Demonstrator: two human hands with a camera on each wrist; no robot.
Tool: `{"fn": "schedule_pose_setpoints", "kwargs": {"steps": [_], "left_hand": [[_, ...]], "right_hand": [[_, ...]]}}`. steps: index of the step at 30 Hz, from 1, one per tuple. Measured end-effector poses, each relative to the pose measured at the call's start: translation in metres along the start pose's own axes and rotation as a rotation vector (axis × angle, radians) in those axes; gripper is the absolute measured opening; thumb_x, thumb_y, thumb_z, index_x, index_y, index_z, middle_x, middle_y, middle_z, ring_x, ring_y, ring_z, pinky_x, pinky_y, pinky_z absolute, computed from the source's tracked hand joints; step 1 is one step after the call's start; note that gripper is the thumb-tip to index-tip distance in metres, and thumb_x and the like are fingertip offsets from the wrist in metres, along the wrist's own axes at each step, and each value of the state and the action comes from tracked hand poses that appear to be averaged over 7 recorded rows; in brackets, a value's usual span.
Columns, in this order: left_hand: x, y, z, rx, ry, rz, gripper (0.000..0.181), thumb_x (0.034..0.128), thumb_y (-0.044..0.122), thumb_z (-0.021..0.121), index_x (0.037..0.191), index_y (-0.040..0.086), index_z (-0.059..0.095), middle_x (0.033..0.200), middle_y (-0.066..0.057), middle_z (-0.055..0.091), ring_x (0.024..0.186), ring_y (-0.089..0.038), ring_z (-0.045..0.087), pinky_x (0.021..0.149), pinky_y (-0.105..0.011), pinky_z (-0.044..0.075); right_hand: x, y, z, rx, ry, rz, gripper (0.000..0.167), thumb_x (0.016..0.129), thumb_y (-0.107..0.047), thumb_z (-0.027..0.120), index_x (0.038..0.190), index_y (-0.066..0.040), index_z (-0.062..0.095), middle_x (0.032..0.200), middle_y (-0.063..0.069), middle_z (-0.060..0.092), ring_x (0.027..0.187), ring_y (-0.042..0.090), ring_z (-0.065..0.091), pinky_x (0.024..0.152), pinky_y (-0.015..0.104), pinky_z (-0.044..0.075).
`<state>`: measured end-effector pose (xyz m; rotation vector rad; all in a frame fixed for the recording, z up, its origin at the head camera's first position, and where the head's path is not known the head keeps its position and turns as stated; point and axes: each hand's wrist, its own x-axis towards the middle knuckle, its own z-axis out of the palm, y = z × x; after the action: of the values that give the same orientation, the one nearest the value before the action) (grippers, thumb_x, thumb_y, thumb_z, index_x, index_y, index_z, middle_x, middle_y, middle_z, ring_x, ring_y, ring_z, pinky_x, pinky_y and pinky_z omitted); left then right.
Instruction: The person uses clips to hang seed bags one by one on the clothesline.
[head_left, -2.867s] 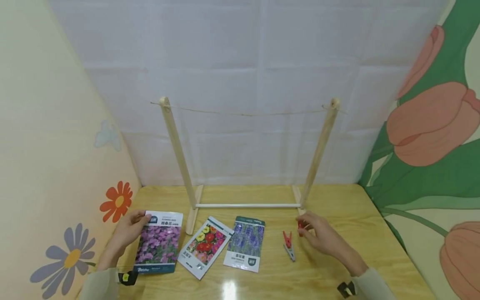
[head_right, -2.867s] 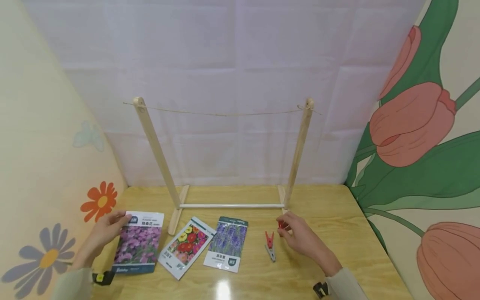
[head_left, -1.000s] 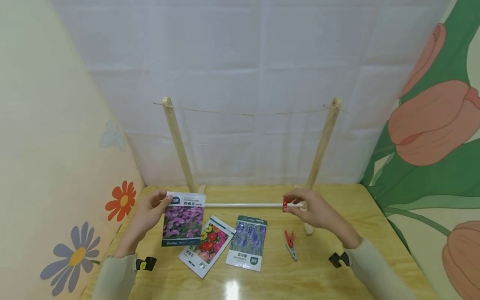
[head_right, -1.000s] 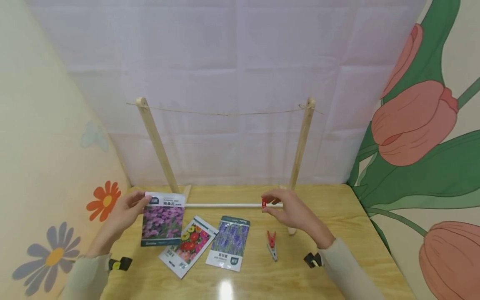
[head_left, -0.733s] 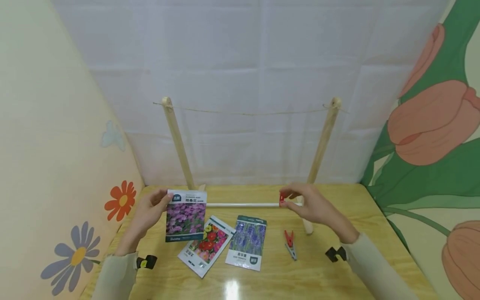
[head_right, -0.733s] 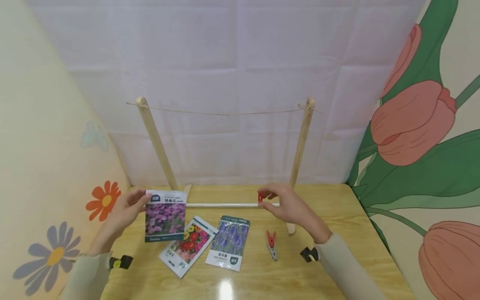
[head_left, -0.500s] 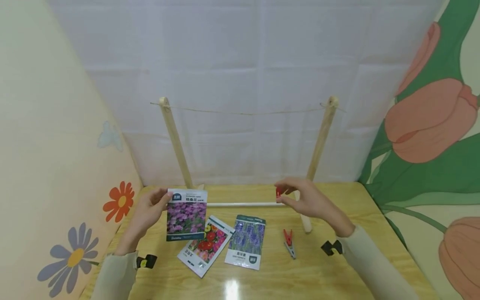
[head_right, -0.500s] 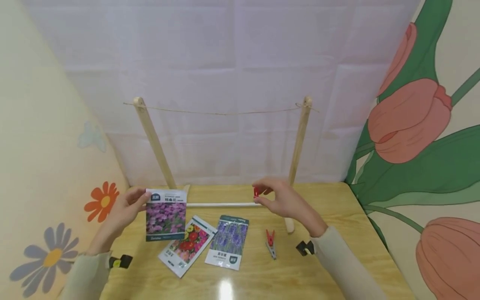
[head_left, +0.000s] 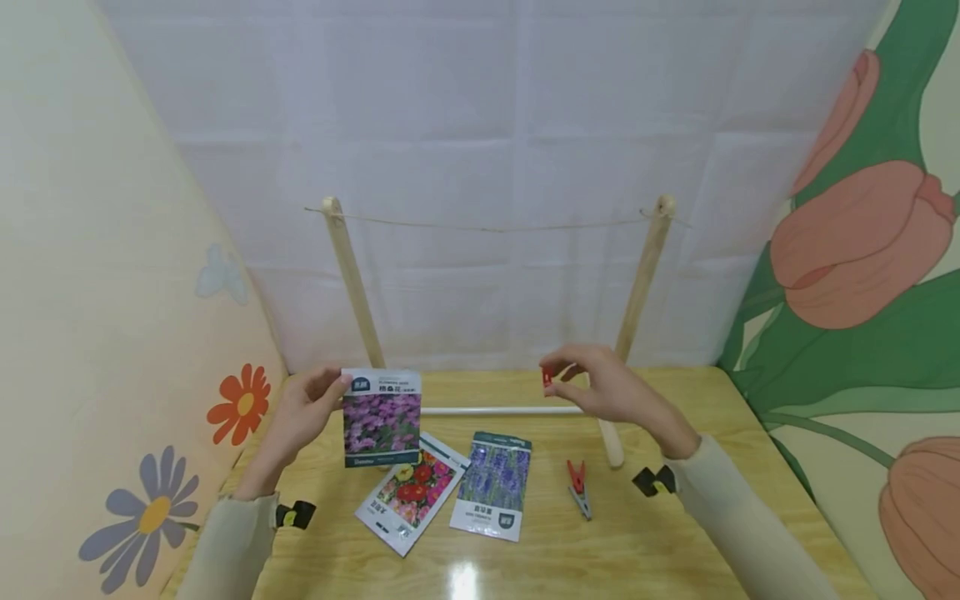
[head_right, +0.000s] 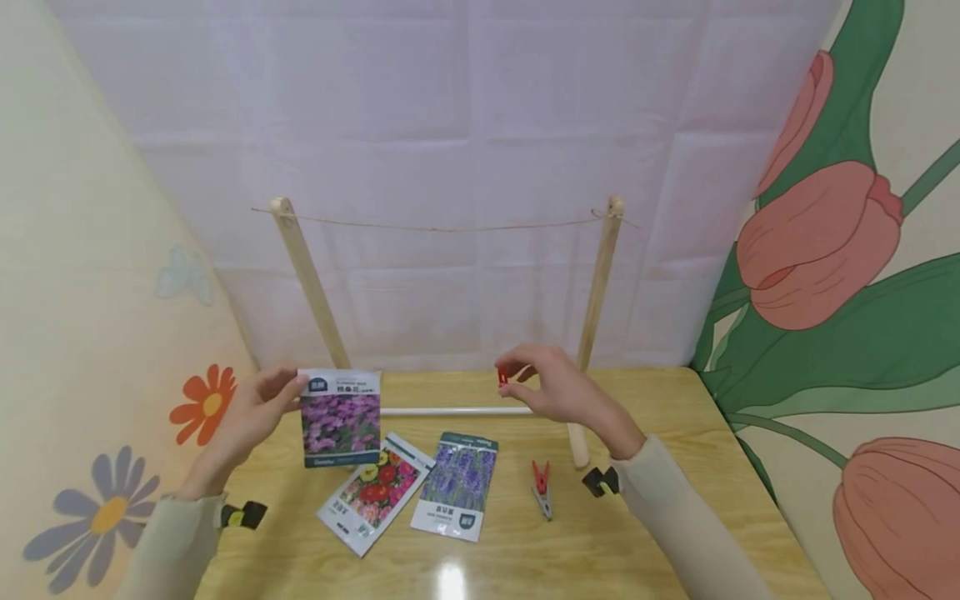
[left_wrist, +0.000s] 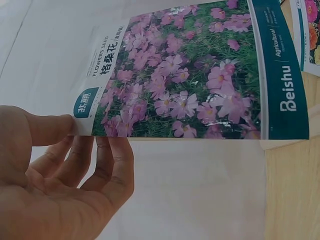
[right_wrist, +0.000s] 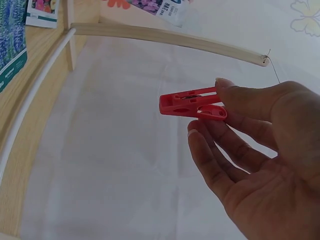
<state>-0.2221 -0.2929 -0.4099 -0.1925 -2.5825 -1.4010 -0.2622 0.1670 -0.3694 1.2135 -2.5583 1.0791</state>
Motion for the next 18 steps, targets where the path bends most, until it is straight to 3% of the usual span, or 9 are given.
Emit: {"fn": "schedule_pose_setpoints", "kwargs": {"steps": [5, 12, 18], "left_hand": [[0.003, 0.003, 0.001, -0.004, 0.007, 0.000, 0.038, 0.1137, 0.029, 0.054, 0.132, -0.003, 0.065, 0.123, -0.025, 0.073, 0.100, -0.008, 0.070, 0.087, -0.026, 0.064], [0.007, 0.013, -0.001, 0.001, 0.006, 0.010, 0.040, 0.1145, 0.030, 0.052, 0.134, -0.003, 0.064, 0.124, -0.027, 0.073, 0.106, -0.028, 0.073, 0.085, -0.022, 0.063], [0.011, 0.017, -0.003, 0.012, 0.010, -0.003, 0.042, 0.1149, 0.032, 0.051, 0.134, -0.003, 0.064, 0.126, -0.027, 0.072, 0.110, -0.035, 0.073, 0.087, -0.029, 0.065]], "right_hand": [[0.005, -0.003, -0.003, -0.002, -0.002, -0.001, 0.033, 0.097, -0.009, 0.079, 0.128, -0.003, 0.072, 0.115, 0.009, 0.076, 0.102, 0.026, 0.075, 0.091, 0.044, 0.065], [0.017, -0.011, -0.008, 0.007, 0.016, -0.042, 0.035, 0.098, -0.009, 0.079, 0.131, -0.001, 0.071, 0.114, 0.011, 0.077, 0.100, 0.027, 0.076, 0.090, 0.045, 0.065], [0.030, -0.017, -0.011, 0.015, 0.010, -0.034, 0.041, 0.098, -0.009, 0.078, 0.136, 0.001, 0.068, 0.113, 0.010, 0.077, 0.101, 0.028, 0.076, 0.092, 0.045, 0.064]]}}
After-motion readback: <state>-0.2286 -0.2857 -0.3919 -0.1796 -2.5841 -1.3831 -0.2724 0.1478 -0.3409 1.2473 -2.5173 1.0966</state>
